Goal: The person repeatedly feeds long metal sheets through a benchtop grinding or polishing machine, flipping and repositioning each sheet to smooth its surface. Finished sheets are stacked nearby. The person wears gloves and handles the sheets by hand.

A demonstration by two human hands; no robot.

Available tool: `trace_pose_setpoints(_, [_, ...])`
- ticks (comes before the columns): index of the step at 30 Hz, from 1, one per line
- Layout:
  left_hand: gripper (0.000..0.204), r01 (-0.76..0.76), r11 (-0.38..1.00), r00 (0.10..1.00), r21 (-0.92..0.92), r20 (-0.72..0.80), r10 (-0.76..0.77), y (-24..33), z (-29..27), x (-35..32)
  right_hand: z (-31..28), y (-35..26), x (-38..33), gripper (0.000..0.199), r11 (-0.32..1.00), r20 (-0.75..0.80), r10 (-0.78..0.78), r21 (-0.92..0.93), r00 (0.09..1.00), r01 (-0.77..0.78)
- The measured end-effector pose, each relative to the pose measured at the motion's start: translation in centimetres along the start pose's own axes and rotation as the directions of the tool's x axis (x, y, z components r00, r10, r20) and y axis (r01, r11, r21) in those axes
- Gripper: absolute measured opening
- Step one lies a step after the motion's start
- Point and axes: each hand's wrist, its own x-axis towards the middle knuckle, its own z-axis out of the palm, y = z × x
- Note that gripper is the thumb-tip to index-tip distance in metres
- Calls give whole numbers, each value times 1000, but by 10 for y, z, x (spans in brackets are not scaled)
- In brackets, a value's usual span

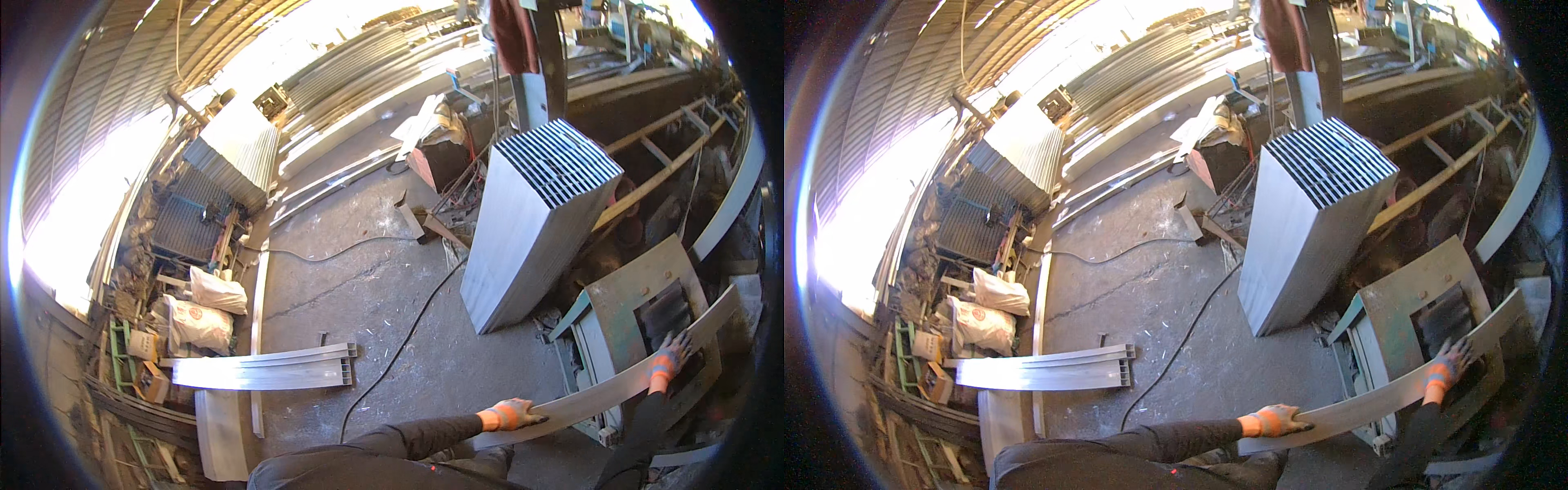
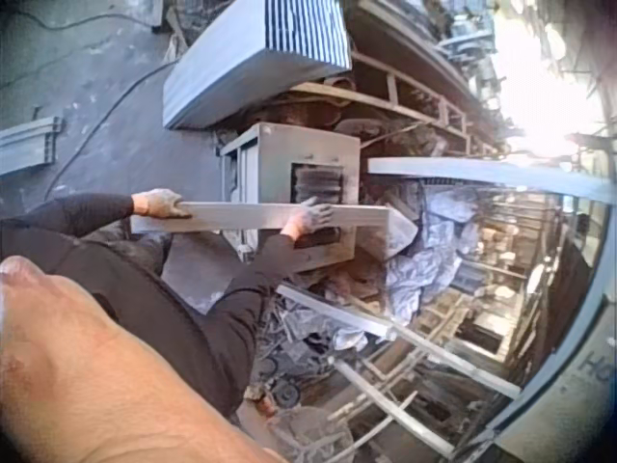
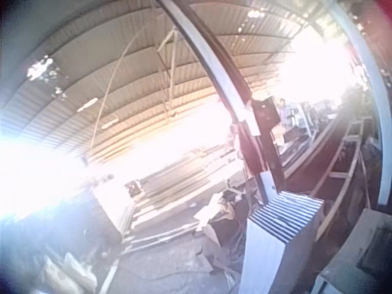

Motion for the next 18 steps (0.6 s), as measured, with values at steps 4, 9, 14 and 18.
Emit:
trace_pose_setpoints(4, [86,5,999,999,48,-34,-3,-55,-3,-91,-19,-42,-88,66,961,-75,99,265,992,-76])
trace_pose_setpoints(9, [90,102,992,992,76,-77,-96,-136,8,-201,-44,-85,-213,70,969,-39,82,237,996,-71])
trace_pose_setpoints(14, [95,114,988,992,100,-64,-108,-224,12,-295,-76,-137,-334,72,970,-65,100,229,993,-83])
trace_pose_setpoints(18, [97,157,975,985,157,-94,-143,-276,17,-370,-101,-164,-420,80,959,-20,57,280,998,-50])
